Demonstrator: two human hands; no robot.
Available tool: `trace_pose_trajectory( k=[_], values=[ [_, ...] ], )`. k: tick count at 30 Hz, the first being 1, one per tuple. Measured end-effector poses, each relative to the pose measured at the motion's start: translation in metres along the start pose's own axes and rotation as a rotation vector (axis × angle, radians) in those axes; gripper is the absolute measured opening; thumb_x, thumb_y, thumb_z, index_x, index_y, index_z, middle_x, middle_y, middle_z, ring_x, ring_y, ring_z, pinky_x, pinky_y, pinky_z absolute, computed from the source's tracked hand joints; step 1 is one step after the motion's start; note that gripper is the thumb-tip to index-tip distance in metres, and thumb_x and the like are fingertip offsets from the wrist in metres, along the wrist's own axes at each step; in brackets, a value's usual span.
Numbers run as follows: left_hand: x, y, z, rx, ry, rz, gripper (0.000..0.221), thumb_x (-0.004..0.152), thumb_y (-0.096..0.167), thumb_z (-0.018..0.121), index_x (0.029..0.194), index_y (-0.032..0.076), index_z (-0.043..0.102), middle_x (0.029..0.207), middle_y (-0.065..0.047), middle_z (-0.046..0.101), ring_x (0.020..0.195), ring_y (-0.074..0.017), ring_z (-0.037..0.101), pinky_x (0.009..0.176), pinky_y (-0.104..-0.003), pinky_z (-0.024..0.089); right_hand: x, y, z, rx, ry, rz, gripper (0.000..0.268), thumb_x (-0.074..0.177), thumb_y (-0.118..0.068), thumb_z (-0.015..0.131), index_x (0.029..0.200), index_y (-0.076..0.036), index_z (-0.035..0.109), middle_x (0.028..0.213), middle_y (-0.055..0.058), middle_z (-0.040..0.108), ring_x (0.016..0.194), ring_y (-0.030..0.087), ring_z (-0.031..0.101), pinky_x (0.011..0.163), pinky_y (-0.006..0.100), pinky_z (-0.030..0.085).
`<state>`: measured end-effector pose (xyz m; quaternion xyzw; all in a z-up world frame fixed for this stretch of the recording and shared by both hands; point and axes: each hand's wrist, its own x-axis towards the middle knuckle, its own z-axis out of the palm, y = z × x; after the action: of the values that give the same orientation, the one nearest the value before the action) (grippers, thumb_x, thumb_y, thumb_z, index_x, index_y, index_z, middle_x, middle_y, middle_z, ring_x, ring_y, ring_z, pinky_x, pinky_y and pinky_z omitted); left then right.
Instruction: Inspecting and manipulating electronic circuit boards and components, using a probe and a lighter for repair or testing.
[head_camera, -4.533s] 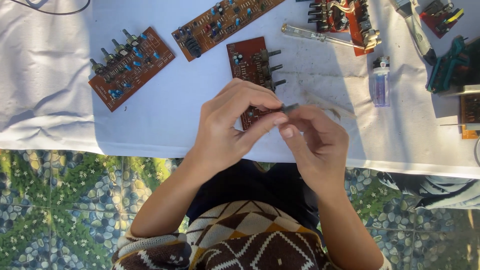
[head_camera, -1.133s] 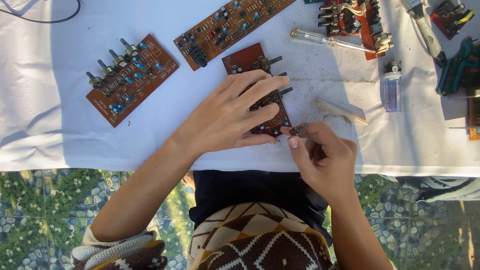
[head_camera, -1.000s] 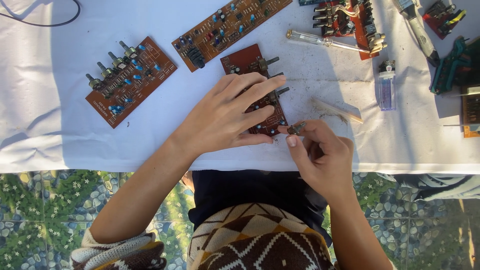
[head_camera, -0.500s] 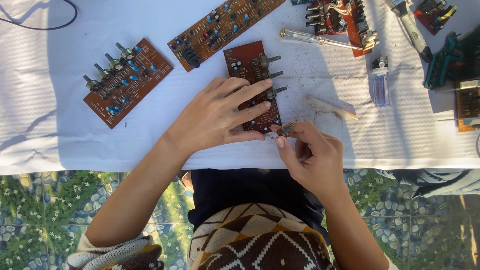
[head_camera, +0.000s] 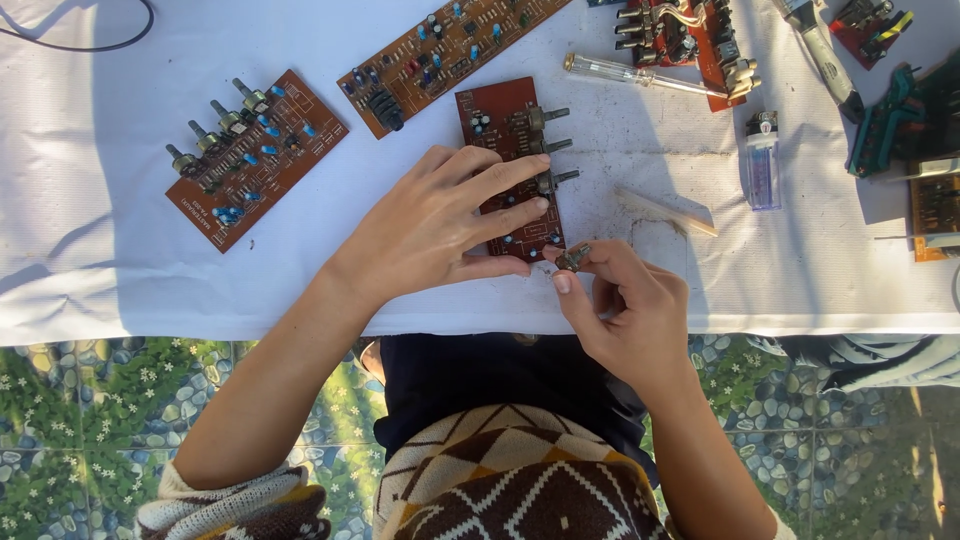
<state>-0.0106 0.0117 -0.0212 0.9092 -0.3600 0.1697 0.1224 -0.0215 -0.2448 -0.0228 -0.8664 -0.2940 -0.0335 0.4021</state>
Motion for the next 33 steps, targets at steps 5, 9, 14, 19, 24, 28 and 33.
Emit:
trace_pose_trajectory(
  k=[5, 9, 14, 19, 24, 28, 33],
  values=[
    [0.001, 0.000, 0.000, -0.003, -0.005, 0.001, 0.051, 0.103, 0.057, 0.072, 0.134, 0.019, 0.057, 0.152, -0.008, 0.049, 0.115, -0.0274, 0.056, 0.085, -0.043, 0.054, -0.001, 0.001, 0.001, -0.005, 0.000, -0.002, 0.019, 0.102, -0.027, 0.064, 0.099, -0.008, 0.065, 0.061, -0.004, 0.058, 0.046, 0.008, 0.042, 0.048, 0.023, 0.033],
    [0.000, -0.001, 0.002, 0.002, -0.010, 0.003, 0.053, 0.101, 0.058, 0.073, 0.134, 0.018, 0.061, 0.152, -0.007, 0.049, 0.115, -0.0271, 0.056, 0.083, -0.042, 0.054, -0.002, 0.002, 0.000, -0.021, -0.006, 0.006, 0.020, 0.102, -0.027, 0.064, 0.100, -0.008, 0.064, 0.058, -0.004, 0.053, 0.047, 0.008, 0.040, 0.048, 0.024, 0.032],
    [-0.003, -0.001, 0.006, -0.066, 0.041, -0.026, 0.058, 0.102, 0.056, 0.074, 0.140, 0.016, 0.057, 0.153, -0.008, 0.050, 0.120, -0.0290, 0.059, 0.093, -0.045, 0.055, -0.001, 0.008, -0.007, 0.093, -0.030, 0.007, 0.021, 0.103, -0.027, 0.061, 0.102, -0.006, 0.063, 0.058, -0.004, 0.052, 0.046, 0.007, 0.041, 0.048, 0.024, 0.031],
    [-0.005, -0.001, 0.009, -0.064, 0.045, -0.053, 0.084, 0.103, 0.064, 0.076, 0.160, 0.017, 0.036, 0.159, -0.008, 0.051, 0.126, -0.0284, 0.064, 0.096, -0.044, 0.056, 0.002, 0.012, -0.019, 0.461, -0.045, 0.159, 0.034, 0.103, -0.024, 0.059, 0.074, -0.007, 0.056, 0.089, 0.011, 0.068, 0.101, 0.025, 0.080, 0.052, 0.022, 0.044],
    [0.005, 0.011, -0.005, -0.030, 0.240, -0.007, 0.051, 0.106, 0.054, 0.073, 0.134, 0.012, 0.062, 0.142, -0.009, 0.056, 0.115, -0.0297, 0.060, 0.087, -0.044, 0.048, 0.008, 0.017, -0.024, 0.654, -0.021, 0.185, 0.037, 0.110, -0.030, 0.050, 0.089, -0.002, 0.060, 0.066, 0.009, 0.060, 0.064, 0.014, 0.058, 0.114, 0.045, 0.057],
    [0.019, 0.043, -0.006, -0.091, 0.285, -0.037, 0.049, 0.104, 0.046, 0.077, 0.132, 0.008, 0.062, 0.132, -0.010, 0.063, 0.112, -0.0284, 0.062, 0.087, -0.041, 0.049, 0.007, 0.016, -0.026, 0.629, -0.039, 0.286, 0.044, 0.108, -0.033, 0.051, 0.111, 0.006, 0.070, 0.079, 0.009, 0.071, 0.056, 0.013, 0.050, 0.063, 0.025, 0.047],
    [0.032, 0.068, 0.015, -0.272, 0.445, -0.109, 0.020, 0.106, 0.010, 0.070, 0.123, 0.001, 0.064, 0.114, -0.011, 0.065, 0.095, -0.0276, 0.066, 0.086, -0.041, 0.057, 0.011, 0.007, -0.030, 0.550, -0.116, 0.230, 0.047, 0.111, -0.028, 0.046, 0.076, -0.006, 0.067, 0.068, 0.004, 0.065, 0.056, 0.010, 0.048, 0.056, 0.023, 0.041]
  ],
)
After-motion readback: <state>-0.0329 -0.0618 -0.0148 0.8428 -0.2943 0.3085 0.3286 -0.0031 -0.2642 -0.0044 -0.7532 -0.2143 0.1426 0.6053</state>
